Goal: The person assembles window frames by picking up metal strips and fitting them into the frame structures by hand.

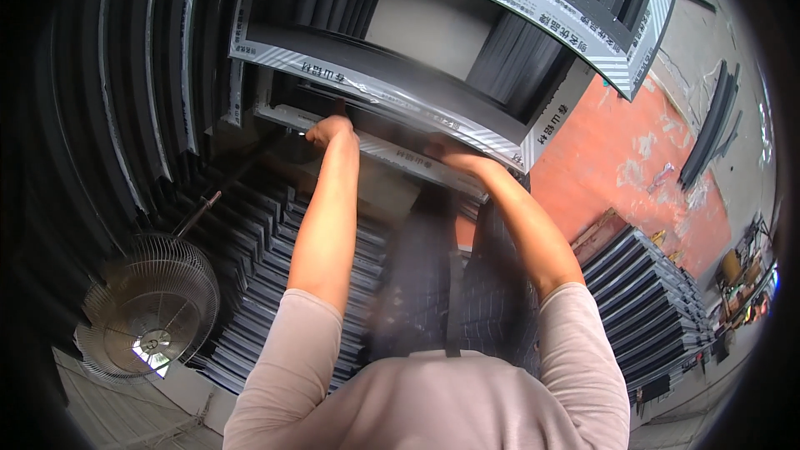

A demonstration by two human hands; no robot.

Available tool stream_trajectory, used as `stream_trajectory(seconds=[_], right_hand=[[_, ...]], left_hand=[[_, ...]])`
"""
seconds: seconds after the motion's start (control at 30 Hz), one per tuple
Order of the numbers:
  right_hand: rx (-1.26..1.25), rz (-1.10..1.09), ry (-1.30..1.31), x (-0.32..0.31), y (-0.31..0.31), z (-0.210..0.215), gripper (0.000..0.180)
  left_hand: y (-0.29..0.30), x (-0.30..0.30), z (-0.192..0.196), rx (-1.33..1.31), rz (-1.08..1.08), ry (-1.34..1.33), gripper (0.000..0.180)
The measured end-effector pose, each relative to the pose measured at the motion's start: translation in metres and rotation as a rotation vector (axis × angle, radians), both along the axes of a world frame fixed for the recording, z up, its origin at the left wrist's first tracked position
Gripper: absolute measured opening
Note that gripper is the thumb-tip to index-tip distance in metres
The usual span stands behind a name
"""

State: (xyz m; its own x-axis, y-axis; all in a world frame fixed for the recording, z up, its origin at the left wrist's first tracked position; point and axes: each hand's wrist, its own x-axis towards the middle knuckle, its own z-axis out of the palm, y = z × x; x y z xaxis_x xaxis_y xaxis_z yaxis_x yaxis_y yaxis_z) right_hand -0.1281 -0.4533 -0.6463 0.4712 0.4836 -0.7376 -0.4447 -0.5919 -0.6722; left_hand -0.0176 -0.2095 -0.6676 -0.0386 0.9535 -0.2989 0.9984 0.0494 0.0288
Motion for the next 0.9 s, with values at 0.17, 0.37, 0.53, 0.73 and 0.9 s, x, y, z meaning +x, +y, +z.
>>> stream_trajectory(seconds=[0.17,0.37,0.53,0.73,0.9], right_hand=[[0.08,-0.157,0.106,-0.024,-0.03,-0.027,0.043],[0.074,-0.276,0.107,-0.05,-0.026,-0.066,0.042],[-0.283,0.082,-0.186,-0.004,0.02,0.013,0.058],[-0.127,-0.08,-0.068,-0.023,-0.013,-0.019,0.054],[0.005,-0.331,-0.004,-0.022,-0.013,-0.019,0.044]], left_hand=[[-0.05,0.001,0.032,-0.144,-0.005,-0.152,0.066],[-0.04,-0.009,0.031,-0.249,-0.002,-0.348,0.076],[-0.006,-0.013,0.054,-0.279,0.035,-0.424,0.082],[-0.019,-0.026,0.055,-0.372,-0.152,-0.362,0.101],[-0.01,-0.038,0.049,-0.438,-0.083,-0.576,0.096]])
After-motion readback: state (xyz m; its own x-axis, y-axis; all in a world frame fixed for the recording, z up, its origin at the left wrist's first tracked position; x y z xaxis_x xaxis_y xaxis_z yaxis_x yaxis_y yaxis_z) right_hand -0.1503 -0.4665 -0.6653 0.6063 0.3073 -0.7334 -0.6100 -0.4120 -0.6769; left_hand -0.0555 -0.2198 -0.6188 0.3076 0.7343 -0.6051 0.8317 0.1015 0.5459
